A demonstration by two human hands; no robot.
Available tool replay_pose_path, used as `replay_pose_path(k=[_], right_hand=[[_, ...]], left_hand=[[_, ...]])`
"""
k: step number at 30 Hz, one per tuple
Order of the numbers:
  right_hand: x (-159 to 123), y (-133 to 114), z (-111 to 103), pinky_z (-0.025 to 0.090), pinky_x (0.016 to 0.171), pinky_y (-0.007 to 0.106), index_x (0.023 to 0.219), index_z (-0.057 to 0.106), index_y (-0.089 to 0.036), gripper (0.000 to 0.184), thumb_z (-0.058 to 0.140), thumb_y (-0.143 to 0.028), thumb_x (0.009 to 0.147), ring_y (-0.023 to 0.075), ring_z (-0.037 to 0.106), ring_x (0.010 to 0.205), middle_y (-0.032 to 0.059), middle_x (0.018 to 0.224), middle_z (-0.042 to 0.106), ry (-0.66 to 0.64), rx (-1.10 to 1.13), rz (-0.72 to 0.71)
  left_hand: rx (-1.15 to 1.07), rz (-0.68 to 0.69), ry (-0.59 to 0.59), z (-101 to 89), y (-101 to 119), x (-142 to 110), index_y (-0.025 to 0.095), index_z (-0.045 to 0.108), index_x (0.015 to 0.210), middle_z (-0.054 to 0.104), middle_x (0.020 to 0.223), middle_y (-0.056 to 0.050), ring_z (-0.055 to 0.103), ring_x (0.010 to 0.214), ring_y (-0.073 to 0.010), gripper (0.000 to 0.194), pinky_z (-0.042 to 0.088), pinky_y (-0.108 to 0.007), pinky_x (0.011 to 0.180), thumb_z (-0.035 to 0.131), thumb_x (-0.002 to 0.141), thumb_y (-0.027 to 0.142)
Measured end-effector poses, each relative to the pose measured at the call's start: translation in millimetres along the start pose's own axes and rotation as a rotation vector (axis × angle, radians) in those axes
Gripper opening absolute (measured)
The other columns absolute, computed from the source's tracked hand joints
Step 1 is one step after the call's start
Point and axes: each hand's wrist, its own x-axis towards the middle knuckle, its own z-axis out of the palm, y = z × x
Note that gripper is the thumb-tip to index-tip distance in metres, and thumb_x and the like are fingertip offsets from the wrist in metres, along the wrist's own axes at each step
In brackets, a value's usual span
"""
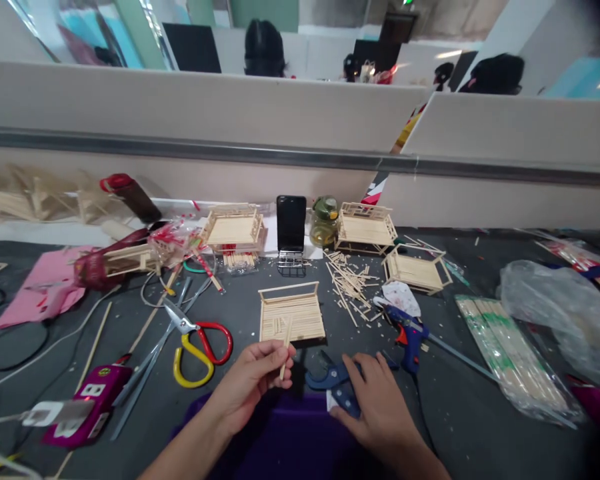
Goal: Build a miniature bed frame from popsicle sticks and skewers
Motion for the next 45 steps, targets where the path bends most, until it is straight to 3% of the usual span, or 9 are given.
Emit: replay_pose_path(k=[4, 7, 13, 18, 23, 26, 29, 38, 45], right_hand=[[21, -20, -25, 0.051, 0.082, 0.038, 0.122, 0.06, -0.021, 0.04, 0.059, -0.039, 0.087, 0.0252, 0.063, 0.095, 0.0125, 0.111, 0.063, 0.005, 0.317, 0.049], [41, -46, -38, 0.049, 0.064, 0.025, 0.104, 0.068, -0.022, 0.025, 0.05, -0.035, 0.093, 0.0154, 0.061, 0.073, 0.0049, 0.086, 0.064, 0.024, 0.723, 0.126], [75, -80, -34, 0.048, 0.063, 0.025, 0.075, 0.066, -0.018, 0.028, 0.064, -0.044, 0.081, 0.0157, 0.059, 0.071, 0.0023, 0.074, 0.063, -0.025, 1.183, 0.171], [95, -62, -42, 0.037, 0.046, 0.02, 0.076, 0.064, -0.017, 0.033, 0.065, -0.05, 0.079, 0.0099, 0.047, 0.051, -0.0019, 0.062, 0.058, 0.005, 1.193, 0.294], [123, -26, -47, 0.029, 0.04, 0.02, 0.078, 0.065, -0.016, 0.036, 0.072, -0.05, 0.07, 0.009, 0.042, 0.043, -0.0034, 0.054, 0.056, 0.08, 1.131, 0.427], [136, -18, -34, 0.035, 0.046, 0.022, 0.084, 0.068, -0.015, 0.033, 0.071, -0.045, 0.07, 0.0128, 0.052, 0.05, 0.0009, 0.063, 0.064, 0.035, 1.061, 0.374], [144, -21, -19, 0.04, 0.053, 0.024, 0.086, 0.069, -0.016, 0.025, 0.063, -0.038, 0.076, 0.015, 0.056, 0.055, 0.0009, 0.062, 0.065, 0.06, 0.823, 0.29], [138, -50, -10, 0.036, 0.059, 0.025, 0.099, 0.063, -0.017, 0.018, 0.048, -0.024, 0.092, 0.0191, 0.063, 0.073, 0.0079, 0.082, 0.069, 0.106, -0.063, 0.129], [119, -32, -24, 0.034, 0.06, 0.025, 0.078, 0.058, -0.021, 0.019, 0.047, -0.024, 0.093, 0.0179, 0.061, 0.072, 0.0036, 0.077, 0.064, 0.172, -0.113, 0.138]], left_hand=[[0.098, 0.117, -0.02, 6.8, -9, -9, 0.012, 0.073, 0.078, 0.061, 0.066, -0.001, 0.054, 0.058, -0.0092, 0.027, 0.047, -0.023, 0.061, 0.08, 0.07, 0.037], [0.252, 0.274, -0.034, 14.1, -19, -15, 0.012, 0.073, 0.073, 0.058, 0.063, 0.0, 0.052, 0.058, -0.0097, 0.028, 0.042, -0.022, 0.059, 0.077, 0.071, 0.04], [0.269, 0.349, -0.016, 14.2, -32, -15, 0.013, 0.07, 0.07, 0.056, 0.063, -0.001, 0.049, 0.056, -0.0118, 0.036, 0.042, -0.025, 0.058, 0.072, 0.072, 0.048], [0.382, 0.353, -0.003, 4.2, -31, -16, 0.013, 0.07, 0.067, 0.058, 0.059, -0.002, 0.049, 0.055, -0.0125, 0.035, 0.039, -0.024, 0.056, 0.071, 0.074, 0.047], [0.555, 0.514, 0.225, -19.1, -18, -15, 0.018, 0.074, 0.076, 0.064, 0.07, -0.003, 0.052, 0.057, -0.0135, 0.026, 0.038, -0.022, 0.053, 0.067, 0.078, 0.042], [0.551, 0.63, 0.432, -35.4, -6, -6, 0.02, 0.075, 0.087, 0.068, 0.08, -0.004, 0.056, 0.068, -0.0162, 0.024, 0.041, -0.023, 0.06, 0.067, 0.078, 0.041], [0.492, 0.698, 0.515, -47.6, 1, 6, 0.019, 0.073, 0.095, 0.069, 0.086, -0.004, 0.058, 0.074, -0.0179, 0.029, 0.044, -0.026, 0.067, 0.067, 0.076, 0.041], [0.478, 0.689, 0.507, -53.3, -4, 20, 0.019, 0.073, 0.096, 0.069, 0.085, -0.005, 0.06, 0.077, -0.0195, 0.031, 0.045, -0.028, 0.071, 0.068, 0.074, 0.041], [0.517, 0.697, 0.525, -64.1, 3, 23, 0.017, 0.07, 0.101, 0.07, 0.088, -0.006, 0.061, 0.08, -0.0206, 0.036, 0.046, -0.029, 0.073, 0.066, 0.076, 0.043]])
